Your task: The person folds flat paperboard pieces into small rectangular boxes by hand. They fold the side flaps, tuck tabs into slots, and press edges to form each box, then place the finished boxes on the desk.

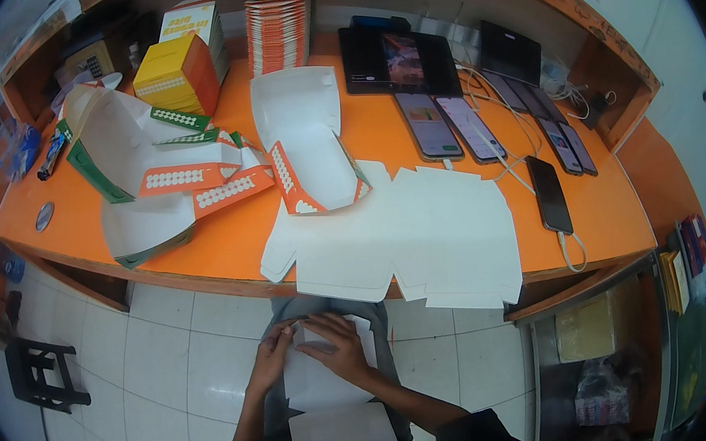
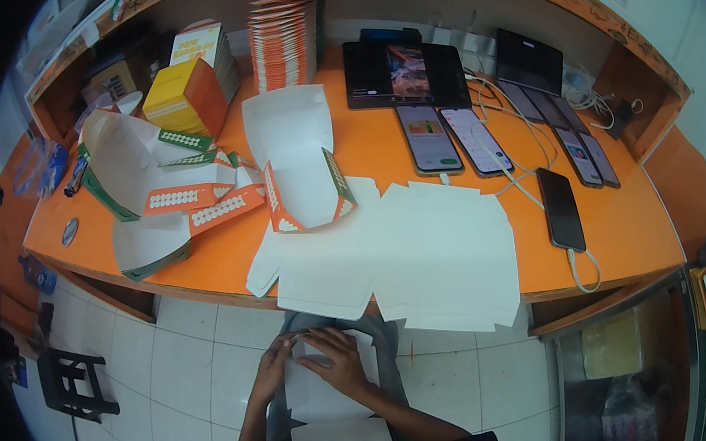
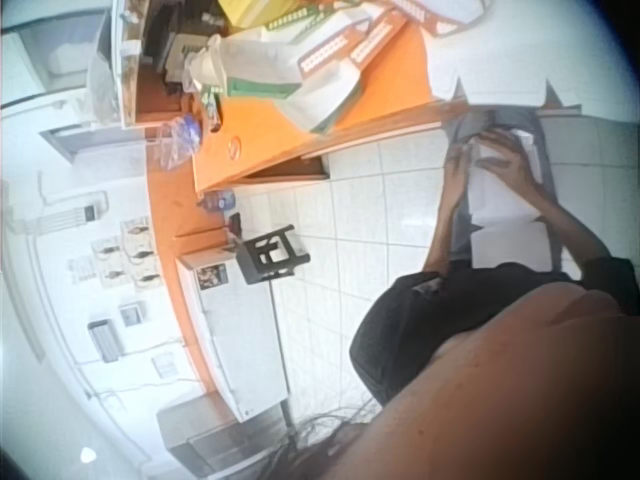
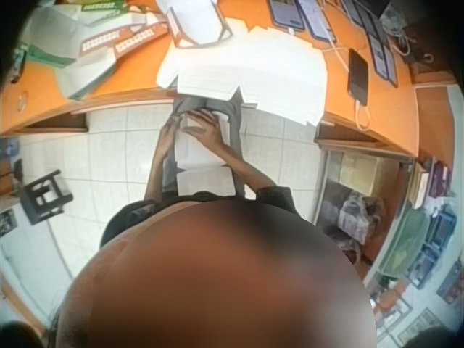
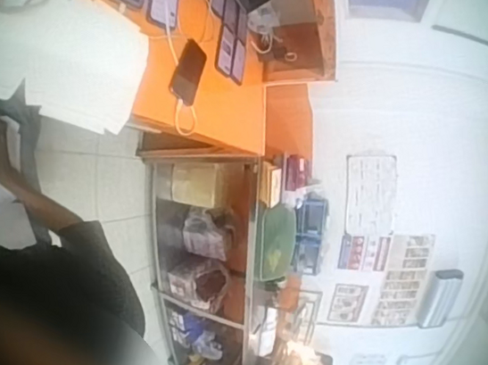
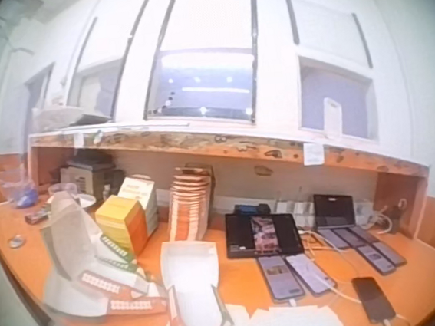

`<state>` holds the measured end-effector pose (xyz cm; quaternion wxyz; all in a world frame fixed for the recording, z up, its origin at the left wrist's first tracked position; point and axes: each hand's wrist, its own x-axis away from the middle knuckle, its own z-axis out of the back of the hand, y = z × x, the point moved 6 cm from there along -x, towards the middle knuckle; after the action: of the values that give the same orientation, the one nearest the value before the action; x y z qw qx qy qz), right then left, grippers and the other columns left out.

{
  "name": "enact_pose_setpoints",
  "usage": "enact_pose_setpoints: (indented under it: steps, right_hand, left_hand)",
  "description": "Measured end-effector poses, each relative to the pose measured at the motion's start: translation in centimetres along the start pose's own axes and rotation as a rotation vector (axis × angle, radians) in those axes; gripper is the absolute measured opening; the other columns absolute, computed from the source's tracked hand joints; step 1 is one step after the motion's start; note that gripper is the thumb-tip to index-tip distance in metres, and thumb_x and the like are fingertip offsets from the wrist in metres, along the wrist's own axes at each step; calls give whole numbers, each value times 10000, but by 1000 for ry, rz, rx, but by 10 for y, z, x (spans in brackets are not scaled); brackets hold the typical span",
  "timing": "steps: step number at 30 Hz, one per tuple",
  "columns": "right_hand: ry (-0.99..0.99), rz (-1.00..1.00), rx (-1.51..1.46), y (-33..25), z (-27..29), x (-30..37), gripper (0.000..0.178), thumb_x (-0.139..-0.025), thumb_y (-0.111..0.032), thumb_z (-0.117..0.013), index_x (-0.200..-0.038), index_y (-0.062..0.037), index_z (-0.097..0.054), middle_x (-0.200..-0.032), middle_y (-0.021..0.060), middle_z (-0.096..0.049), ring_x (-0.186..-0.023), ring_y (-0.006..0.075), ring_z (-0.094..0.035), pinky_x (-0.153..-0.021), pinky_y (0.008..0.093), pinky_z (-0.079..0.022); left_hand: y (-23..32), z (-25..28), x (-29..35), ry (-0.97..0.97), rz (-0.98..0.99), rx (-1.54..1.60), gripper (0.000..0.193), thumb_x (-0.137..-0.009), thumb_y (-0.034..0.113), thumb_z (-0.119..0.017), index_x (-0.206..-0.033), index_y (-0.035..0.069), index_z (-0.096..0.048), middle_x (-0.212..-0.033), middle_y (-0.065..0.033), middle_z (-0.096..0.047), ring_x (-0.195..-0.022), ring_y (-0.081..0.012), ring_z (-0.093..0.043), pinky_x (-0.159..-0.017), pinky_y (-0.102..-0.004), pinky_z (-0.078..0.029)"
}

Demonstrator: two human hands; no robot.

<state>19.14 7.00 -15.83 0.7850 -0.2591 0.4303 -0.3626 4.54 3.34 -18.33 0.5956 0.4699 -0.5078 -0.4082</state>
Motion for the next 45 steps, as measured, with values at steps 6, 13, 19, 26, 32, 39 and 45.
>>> enact_pose_setpoints:
  steps: [6,13,19,26,32,39,45]
  right_hand:
    - [-21,-16,33,2,1,6,448,-685,-189,-816,-1098,-106,-666,-1173,88,-634,-1168,252,-544,-959,380,-390]
    - [-15,18,58,-2,1,13,313,-710,-218,-789,-977,-120,-657,-1004,28,-641,-1025,206,-539,-890,369,-374]
    - [-45,-11,-28,-10,11,17,275,-667,-152,-807,-896,-118,-658,-887,17,-615,-854,204,-527,-807,356,-389]
    - [153,-163,-217,-10,30,15,287,-652,-46,-800,-900,-77,-658,-879,61,-600,-942,242,-561,-813,347,-452]
    - [280,-287,-65,-1,60,16,267,-696,-60,-801,-913,-43,-645,-918,73,-629,-864,156,-591,-737,298,-477]
    - [82,-608,-510,21,57,21,135,-798,-11,-724,-865,-16,-607,-916,56,-652,-777,63,-566,-683,228,-448]
    - [63,-545,-577,-2,47,34,141,-806,-58,-727,-907,-18,-637,-878,42,-674,-753,72,-602,-672,214,-478]
  left_hand:
    - [3,-4,1,-56,30,-36,377,-996,313,-460,-1240,34,-531,-1113,-105,-585,-1059,-142,-497,-910,-253,-385]
    - [-5,-4,-2,51,-3,8,354,-938,246,-566,-1220,34,-535,-1214,-129,-541,-1123,-215,-498,-947,-301,-392]
    - [24,1,11,286,-430,-535,293,-776,65,-697,-1060,80,-627,-1154,-151,-549,-1049,-274,-528,-883,-330,-432]
    - [11,-11,29,-62,-116,-283,140,-864,130,-664,-881,-5,-630,-696,-56,-567,-651,-64,-464,-552,-241,-383]
    - [24,-21,45,12,-221,-319,147,-874,125,-656,-888,-19,-627,-714,-76,-572,-647,-63,-509,-563,-243,-427]
    - [44,-33,41,95,-356,-218,131,-892,101,-632,-888,-26,-597,-782,-65,-587,-705,-100,-586,-621,-249,-474]
    - [44,-31,37,125,-162,32,107,-887,88,-627,-913,-12,-601,-873,-122,-611,-773,-171,-630,-671,-262,-506]
